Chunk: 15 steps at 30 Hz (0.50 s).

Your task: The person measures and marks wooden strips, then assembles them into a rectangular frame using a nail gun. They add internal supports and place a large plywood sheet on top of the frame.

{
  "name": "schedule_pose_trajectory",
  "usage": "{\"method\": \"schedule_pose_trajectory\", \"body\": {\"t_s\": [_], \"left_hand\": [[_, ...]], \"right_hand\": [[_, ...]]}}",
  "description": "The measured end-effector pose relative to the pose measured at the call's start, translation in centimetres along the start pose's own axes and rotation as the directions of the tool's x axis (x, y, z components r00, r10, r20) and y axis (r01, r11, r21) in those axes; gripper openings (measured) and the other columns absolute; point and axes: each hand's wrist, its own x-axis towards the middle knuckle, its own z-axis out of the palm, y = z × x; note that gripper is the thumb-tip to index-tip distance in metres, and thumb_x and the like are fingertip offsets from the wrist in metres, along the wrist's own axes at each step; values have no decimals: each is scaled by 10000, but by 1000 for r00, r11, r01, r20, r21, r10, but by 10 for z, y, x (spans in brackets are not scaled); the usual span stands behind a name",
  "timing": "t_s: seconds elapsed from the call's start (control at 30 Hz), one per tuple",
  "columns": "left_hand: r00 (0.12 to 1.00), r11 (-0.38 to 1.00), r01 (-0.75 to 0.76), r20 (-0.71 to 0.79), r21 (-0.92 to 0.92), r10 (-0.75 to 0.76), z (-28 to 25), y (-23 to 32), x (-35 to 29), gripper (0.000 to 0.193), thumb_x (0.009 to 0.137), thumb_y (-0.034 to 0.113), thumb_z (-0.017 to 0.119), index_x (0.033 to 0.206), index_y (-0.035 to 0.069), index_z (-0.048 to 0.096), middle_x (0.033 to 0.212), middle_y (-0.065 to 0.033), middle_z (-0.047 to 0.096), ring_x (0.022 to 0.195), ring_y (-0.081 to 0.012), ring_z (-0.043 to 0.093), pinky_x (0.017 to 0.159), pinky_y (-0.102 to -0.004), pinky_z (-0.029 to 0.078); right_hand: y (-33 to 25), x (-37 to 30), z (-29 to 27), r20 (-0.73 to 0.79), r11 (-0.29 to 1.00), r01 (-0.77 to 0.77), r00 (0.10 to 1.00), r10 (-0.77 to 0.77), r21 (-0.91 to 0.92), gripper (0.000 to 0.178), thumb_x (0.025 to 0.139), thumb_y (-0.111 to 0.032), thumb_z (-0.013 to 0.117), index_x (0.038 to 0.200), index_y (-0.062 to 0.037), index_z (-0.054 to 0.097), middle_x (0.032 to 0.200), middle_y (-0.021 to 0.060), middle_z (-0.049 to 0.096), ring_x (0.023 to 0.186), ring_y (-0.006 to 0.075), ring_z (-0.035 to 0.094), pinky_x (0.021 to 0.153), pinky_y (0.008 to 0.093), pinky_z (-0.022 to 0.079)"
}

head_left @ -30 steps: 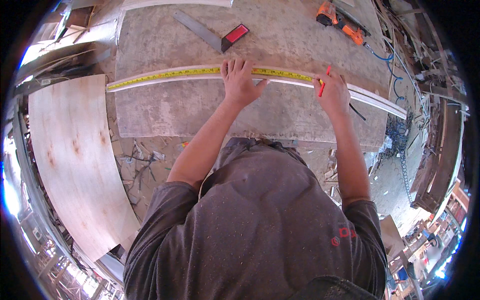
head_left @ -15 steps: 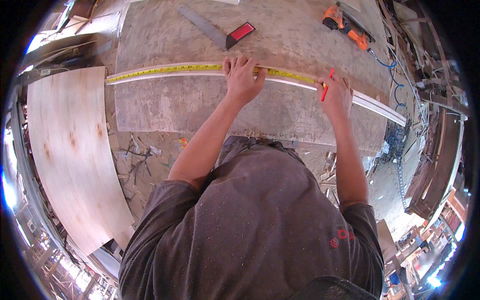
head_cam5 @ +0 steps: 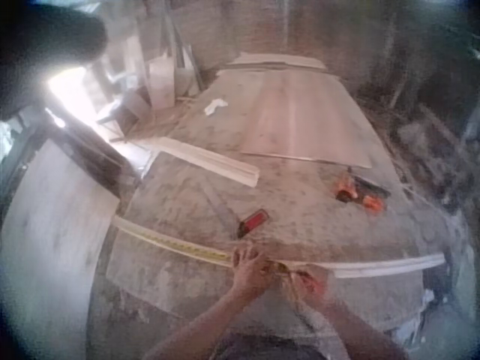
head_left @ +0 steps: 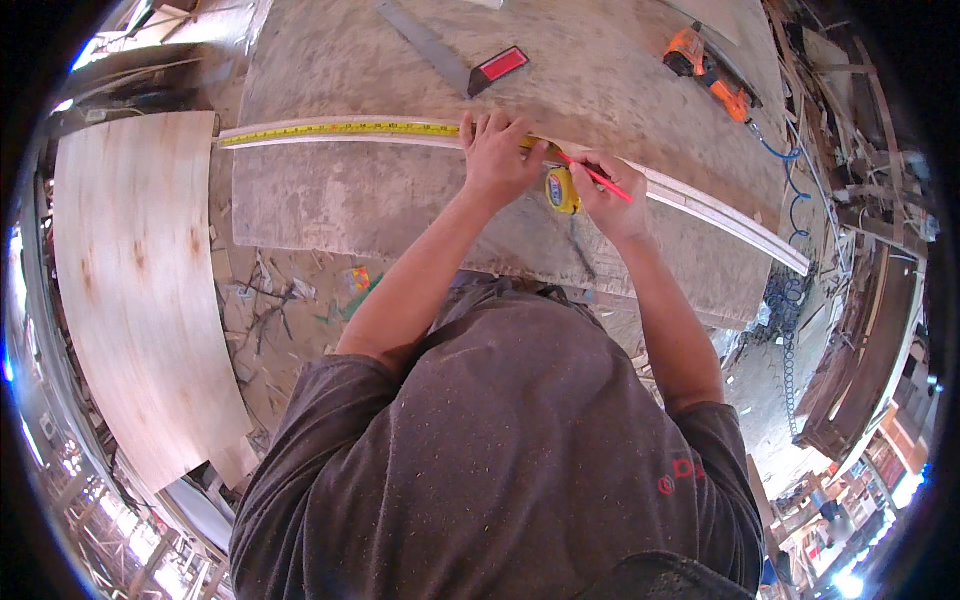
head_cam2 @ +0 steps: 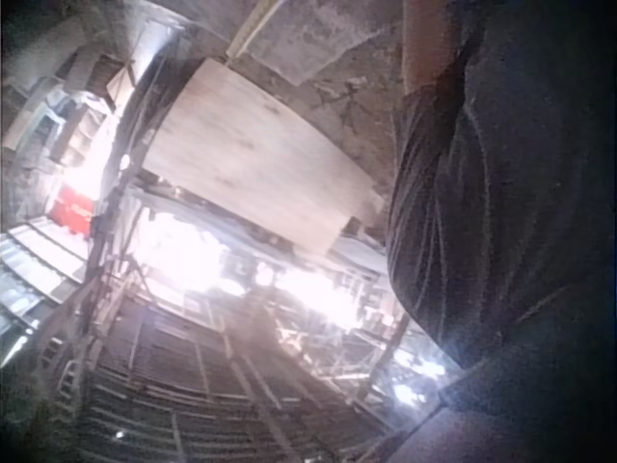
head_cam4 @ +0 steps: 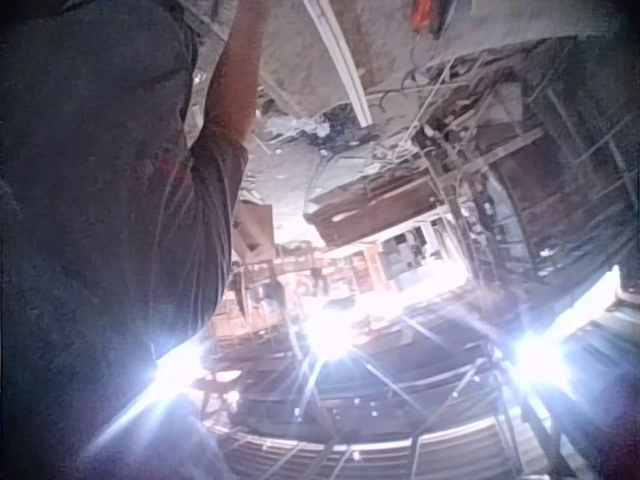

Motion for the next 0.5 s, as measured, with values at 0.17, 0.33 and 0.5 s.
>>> {"method": "schedule_pose_trajectory", "body": {"t_s": [0.17, 0.33, 0.5], "left_hand": [[1000, 1000, 9, 17, -7, -8, -2, 0, 0, 282, 890, 356, 722, 1067, 136, 724, 1103, -108, 619, 1214, -339, 543, 1214, -587, 197], [1000, 1000, 4, 21, -17, -4, -2, 0, -1, 311, 862, 332, 751, 1101, 137, 714, 1112, -109, 617, 1206, -329, 545, 1217, -589, 199], [1000, 1000, -2, -12, -17, 2, -2, 1, 0, 256, 873, 320, 748, 1055, 140, 743, 1095, -88, 637, 1196, -330, 552, 1207, -572, 201]], "right_hand": [[12, -3, 2, -26, 999, -12, 1000, 13, 42, 143, 931, -132, 736, 986, -1, 746, 827, 98, 753, 738, 153, 725, 655, 285, 557], [19, -2, -5, -118, 998, -16, 993, 22, 54, 151, 935, -143, 734, 1016, -18, 754, 830, 85, 762, 751, 134, 728, 658, 296, 565], [23, 16, -5, 24, 994, -101, 995, 100, 31, 153, 933, -158, 744, 1018, -32, 759, 847, 83, 768, 756, 135, 732, 683, 298, 572]]}}
